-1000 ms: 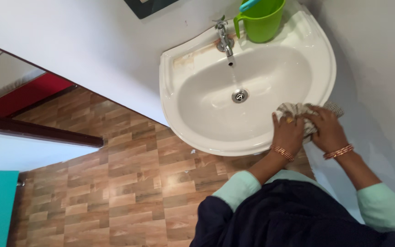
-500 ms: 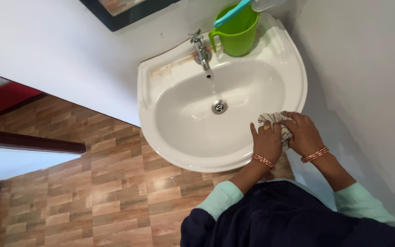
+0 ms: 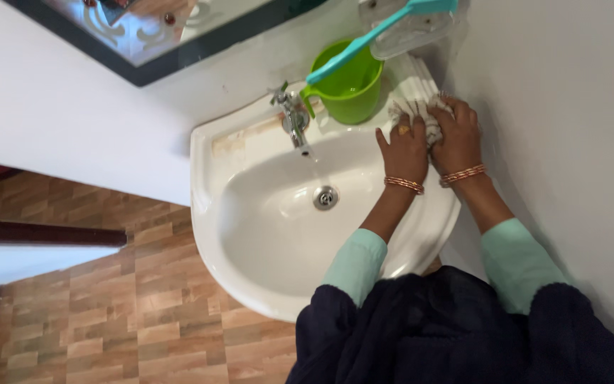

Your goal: The person wipes the surface of a white bathroom sink using a cloth. They clean the basin, the rim, and the area around the faucet and drain repeatedly throughout the clip.

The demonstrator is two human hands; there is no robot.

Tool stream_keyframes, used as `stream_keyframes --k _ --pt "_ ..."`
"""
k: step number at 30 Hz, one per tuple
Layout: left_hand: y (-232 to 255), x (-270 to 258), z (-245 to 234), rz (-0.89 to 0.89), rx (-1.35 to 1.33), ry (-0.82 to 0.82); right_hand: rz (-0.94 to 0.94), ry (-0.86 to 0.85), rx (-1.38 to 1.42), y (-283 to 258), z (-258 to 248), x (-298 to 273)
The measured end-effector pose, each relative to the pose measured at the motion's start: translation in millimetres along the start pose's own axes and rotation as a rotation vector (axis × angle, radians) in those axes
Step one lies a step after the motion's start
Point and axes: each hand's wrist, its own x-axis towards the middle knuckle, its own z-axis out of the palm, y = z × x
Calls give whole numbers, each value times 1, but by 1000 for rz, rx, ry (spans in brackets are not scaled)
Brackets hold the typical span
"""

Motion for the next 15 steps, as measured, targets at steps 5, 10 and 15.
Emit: stream_keyframes --k 5,10,15 --pt "-26 34 31 -138 -209 -51 47 -53 178 19 40 39" --pt "-29 42 56 -302 -365 -72 81 -226 230 48 59 61" --pt "-33 69 73 -444 -373 -7 92 -380 152 71 103 117"
